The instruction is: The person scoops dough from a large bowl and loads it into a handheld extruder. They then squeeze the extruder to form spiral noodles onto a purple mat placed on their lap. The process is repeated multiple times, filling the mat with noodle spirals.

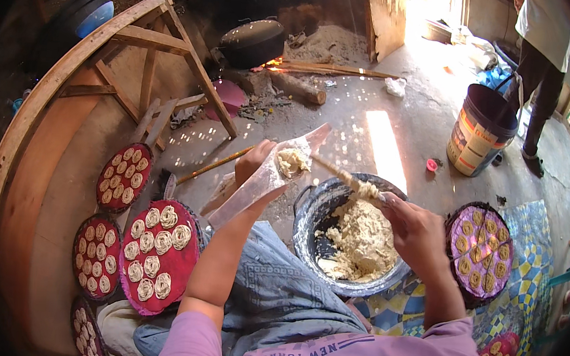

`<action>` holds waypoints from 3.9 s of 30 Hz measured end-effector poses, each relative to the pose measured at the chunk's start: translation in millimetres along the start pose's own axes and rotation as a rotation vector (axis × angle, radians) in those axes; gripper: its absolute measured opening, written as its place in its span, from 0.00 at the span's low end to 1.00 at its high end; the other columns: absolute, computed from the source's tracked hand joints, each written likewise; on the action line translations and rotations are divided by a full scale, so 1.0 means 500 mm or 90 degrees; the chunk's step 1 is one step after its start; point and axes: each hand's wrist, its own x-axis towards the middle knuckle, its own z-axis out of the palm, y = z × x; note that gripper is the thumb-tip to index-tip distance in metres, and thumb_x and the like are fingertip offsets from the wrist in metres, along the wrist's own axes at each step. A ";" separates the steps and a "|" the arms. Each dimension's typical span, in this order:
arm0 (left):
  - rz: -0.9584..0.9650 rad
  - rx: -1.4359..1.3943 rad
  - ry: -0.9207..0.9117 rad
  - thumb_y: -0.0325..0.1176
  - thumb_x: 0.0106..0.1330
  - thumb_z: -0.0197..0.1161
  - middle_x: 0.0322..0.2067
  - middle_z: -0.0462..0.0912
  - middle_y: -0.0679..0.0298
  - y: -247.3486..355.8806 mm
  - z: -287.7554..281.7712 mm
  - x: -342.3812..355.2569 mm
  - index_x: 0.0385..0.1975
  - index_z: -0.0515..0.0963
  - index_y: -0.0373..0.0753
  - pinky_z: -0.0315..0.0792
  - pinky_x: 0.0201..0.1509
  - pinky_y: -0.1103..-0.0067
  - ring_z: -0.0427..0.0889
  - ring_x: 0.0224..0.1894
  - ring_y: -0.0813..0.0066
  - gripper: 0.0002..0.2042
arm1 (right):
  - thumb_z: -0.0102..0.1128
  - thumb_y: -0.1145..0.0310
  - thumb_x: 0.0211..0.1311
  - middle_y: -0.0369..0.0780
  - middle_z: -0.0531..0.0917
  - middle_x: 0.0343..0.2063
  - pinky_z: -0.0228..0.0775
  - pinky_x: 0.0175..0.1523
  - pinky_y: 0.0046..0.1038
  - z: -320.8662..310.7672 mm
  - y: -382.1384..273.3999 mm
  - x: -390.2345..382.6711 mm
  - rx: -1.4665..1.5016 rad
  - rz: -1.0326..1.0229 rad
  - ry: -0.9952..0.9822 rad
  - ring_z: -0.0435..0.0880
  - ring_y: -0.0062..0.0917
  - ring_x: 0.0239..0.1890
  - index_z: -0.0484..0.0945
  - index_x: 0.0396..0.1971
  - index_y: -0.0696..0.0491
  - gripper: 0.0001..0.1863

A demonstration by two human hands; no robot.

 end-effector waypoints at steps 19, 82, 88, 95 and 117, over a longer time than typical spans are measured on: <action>-0.341 -0.743 0.190 0.26 0.58 0.63 0.39 0.79 0.64 -0.127 -0.213 -0.086 0.41 0.76 0.39 0.75 0.43 0.76 0.80 0.39 0.73 0.11 | 0.52 0.45 0.64 0.52 0.83 0.42 0.72 0.53 0.36 0.276 0.115 -0.087 -0.139 0.083 -0.634 0.82 0.43 0.47 0.80 0.50 0.49 0.26; -0.146 -1.128 0.782 0.58 0.60 0.57 0.38 0.75 0.63 -0.396 -0.489 -0.496 0.40 0.71 0.38 0.69 0.54 0.73 0.72 0.46 0.66 0.26 | 0.32 0.32 0.66 0.49 0.82 0.27 0.75 0.28 0.28 0.359 -0.626 0.329 0.259 -0.028 -1.113 0.83 0.28 0.24 0.67 0.55 0.58 0.42; -0.137 -1.126 0.842 0.58 0.60 0.55 0.36 0.74 0.62 -0.357 -0.470 -0.452 0.38 0.71 0.38 0.69 0.53 0.72 0.72 0.44 0.66 0.25 | 0.33 0.33 0.67 0.47 0.82 0.24 0.76 0.27 0.27 0.284 -0.634 0.354 0.190 -0.057 -1.090 0.83 0.27 0.22 0.68 0.55 0.57 0.40; -0.136 -1.112 0.815 0.57 0.60 0.52 0.34 0.74 0.63 -0.375 -0.520 -0.463 0.36 0.71 0.39 0.68 0.52 0.70 0.72 0.42 0.66 0.23 | 0.34 0.33 0.67 0.45 0.79 0.22 0.76 0.25 0.28 0.315 -0.631 0.334 0.226 -0.088 -1.035 0.83 0.28 0.22 0.70 0.49 0.60 0.40; -0.056 -0.899 0.629 0.55 0.65 0.55 0.32 0.80 0.69 -0.325 -0.615 -0.522 0.34 0.76 0.46 0.70 0.50 0.62 0.78 0.40 0.70 0.18 | 0.31 0.37 0.70 0.42 0.83 0.33 0.77 0.32 0.25 0.408 -0.618 0.316 0.355 -0.180 -1.103 0.84 0.27 0.29 0.74 0.50 0.60 0.38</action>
